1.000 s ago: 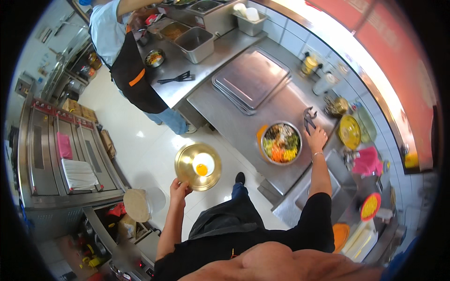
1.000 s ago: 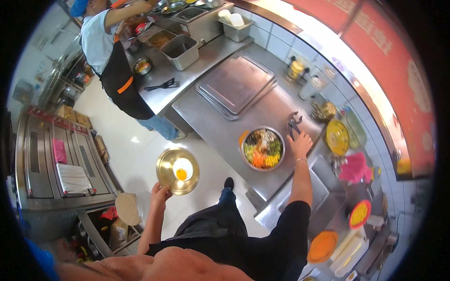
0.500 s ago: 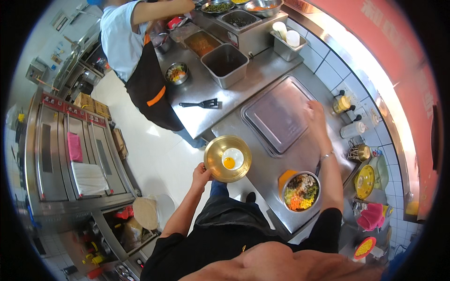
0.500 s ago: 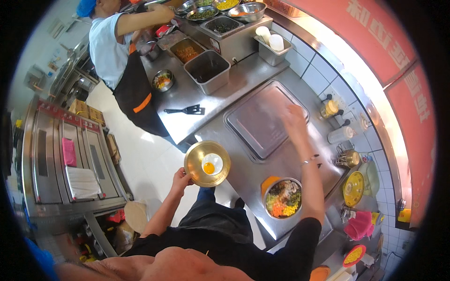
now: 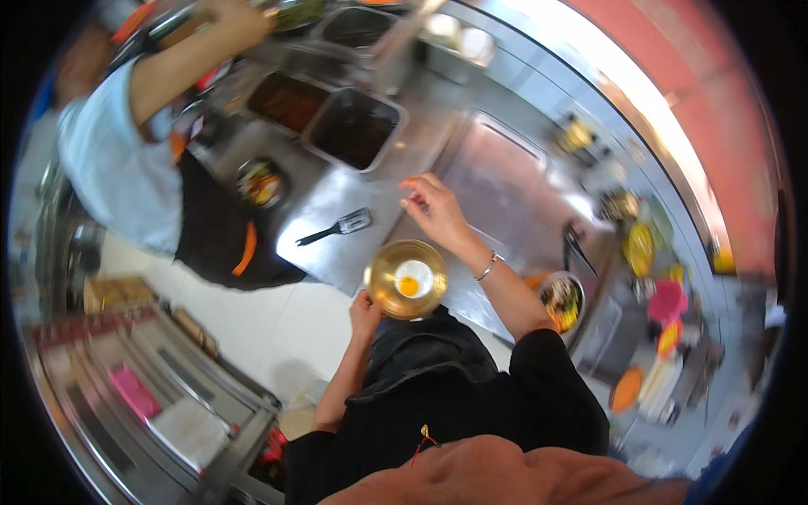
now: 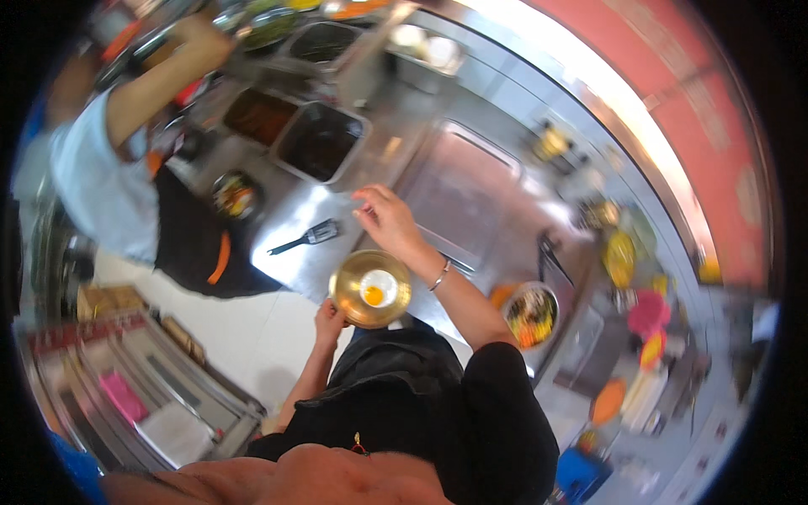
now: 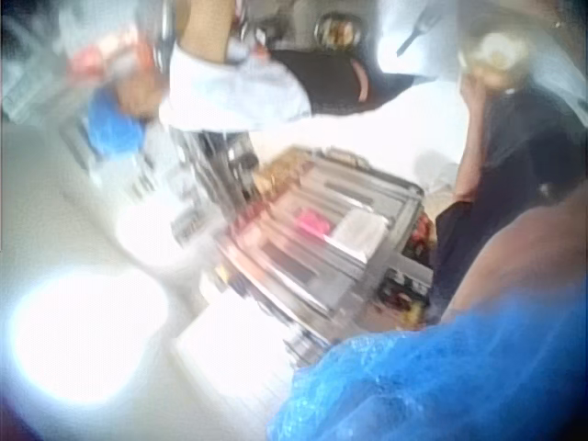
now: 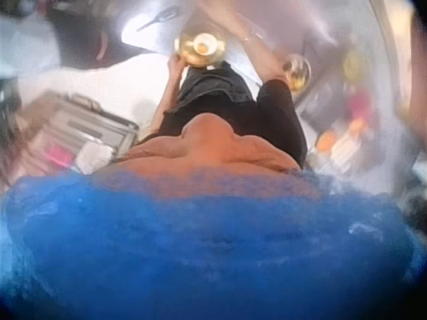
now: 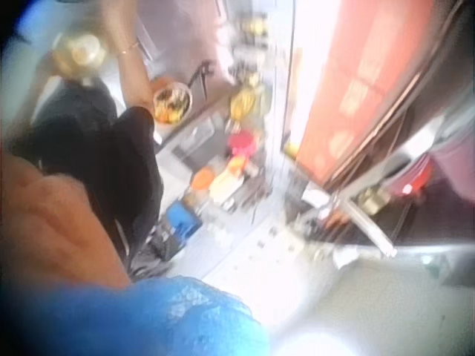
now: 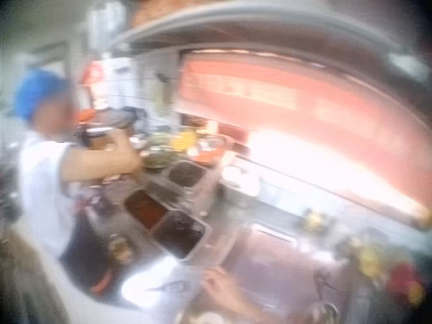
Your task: The person assembles a mixed rice bowl by adding various pre-cooked vegetables, meat, and a fried egg using tongs and a ladle. They also wash a ladle and add rice from a cooker before placing the egg on top.
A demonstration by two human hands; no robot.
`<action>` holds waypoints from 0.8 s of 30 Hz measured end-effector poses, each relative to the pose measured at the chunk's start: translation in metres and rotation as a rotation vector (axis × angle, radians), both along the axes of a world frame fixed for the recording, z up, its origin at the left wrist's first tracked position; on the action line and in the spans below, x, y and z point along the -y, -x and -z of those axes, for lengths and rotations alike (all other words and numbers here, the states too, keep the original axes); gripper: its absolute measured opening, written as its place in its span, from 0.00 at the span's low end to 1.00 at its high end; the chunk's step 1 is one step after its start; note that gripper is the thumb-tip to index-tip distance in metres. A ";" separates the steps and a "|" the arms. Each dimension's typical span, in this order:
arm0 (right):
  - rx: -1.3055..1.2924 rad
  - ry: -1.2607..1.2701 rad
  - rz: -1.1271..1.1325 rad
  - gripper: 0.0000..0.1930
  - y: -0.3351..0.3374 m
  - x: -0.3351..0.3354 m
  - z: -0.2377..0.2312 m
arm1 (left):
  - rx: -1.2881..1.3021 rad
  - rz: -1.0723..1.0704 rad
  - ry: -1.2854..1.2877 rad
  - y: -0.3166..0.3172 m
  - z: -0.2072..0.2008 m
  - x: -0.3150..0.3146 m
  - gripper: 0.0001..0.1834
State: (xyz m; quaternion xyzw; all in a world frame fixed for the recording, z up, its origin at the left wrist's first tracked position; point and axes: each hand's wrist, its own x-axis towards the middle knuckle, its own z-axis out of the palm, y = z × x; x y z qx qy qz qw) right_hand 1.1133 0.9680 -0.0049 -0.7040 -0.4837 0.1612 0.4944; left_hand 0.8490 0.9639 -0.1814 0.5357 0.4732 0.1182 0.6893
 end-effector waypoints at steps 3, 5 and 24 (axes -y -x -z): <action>-0.077 0.068 0.145 0.12 0.001 0.056 0.011 | 0.098 -0.030 0.130 -0.018 0.001 -0.005 0.05; -0.123 0.072 0.210 0.11 0.007 0.093 0.017 | 0.123 -0.033 0.142 -0.020 0.017 -0.001 0.05; -0.155 0.280 -0.273 0.12 0.095 0.160 0.045 | -0.264 -0.300 -0.273 -0.044 0.079 0.099 0.38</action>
